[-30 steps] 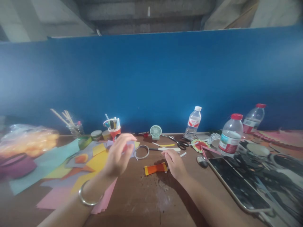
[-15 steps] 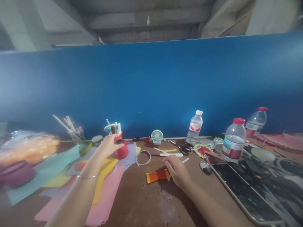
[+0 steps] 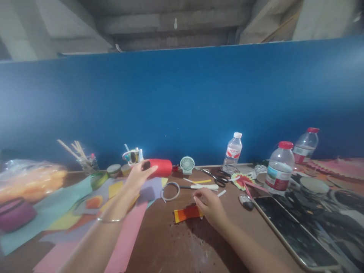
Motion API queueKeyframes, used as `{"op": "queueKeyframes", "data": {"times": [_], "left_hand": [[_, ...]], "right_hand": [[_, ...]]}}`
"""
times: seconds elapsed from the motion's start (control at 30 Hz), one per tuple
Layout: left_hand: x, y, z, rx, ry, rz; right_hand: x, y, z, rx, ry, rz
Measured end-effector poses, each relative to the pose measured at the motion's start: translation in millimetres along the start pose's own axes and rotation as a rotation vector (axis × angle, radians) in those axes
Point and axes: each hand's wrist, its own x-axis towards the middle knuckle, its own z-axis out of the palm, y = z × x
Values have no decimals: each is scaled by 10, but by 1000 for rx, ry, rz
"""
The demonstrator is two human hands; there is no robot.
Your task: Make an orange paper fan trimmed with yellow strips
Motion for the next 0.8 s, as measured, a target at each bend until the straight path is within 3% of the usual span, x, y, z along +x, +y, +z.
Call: {"op": "queueKeyframes", "data": {"times": [0.17,0.43,0.63,0.8], "left_hand": [[-244,299,310,-241,-171,76],[-472,415,499,-157,-252,281],[-515,409,538,-140,-271,310],[-501,385,558,-276,-301,202]], "right_hand": [[32,-150,70,307,31,220],[1,-333,229,698,181,506],[-8,-330,180,715,268,517],[10,-273,138,679,334,465]]}}
